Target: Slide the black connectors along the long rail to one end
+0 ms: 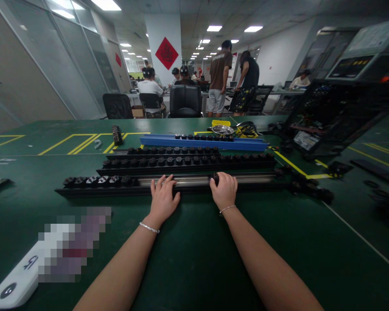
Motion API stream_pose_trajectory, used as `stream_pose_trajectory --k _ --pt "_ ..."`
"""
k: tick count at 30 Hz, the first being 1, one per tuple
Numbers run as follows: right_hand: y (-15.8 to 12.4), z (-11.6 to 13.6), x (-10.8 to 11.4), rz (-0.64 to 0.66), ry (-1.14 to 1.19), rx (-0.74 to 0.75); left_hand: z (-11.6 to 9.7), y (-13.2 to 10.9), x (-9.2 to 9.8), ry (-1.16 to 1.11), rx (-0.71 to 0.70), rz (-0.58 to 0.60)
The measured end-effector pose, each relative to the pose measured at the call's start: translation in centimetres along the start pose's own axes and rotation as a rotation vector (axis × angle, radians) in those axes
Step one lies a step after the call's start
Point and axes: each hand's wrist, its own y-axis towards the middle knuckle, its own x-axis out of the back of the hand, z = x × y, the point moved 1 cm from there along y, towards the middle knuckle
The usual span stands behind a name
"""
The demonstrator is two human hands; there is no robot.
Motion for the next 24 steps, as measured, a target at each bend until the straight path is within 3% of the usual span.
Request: stream_pose_trajectory --k 24 --pt "0.3 -1.1 0.7 0.001 -0.022 -0.018 0.0 -0.2 -0.1 0.071 -0.035 -0.006"
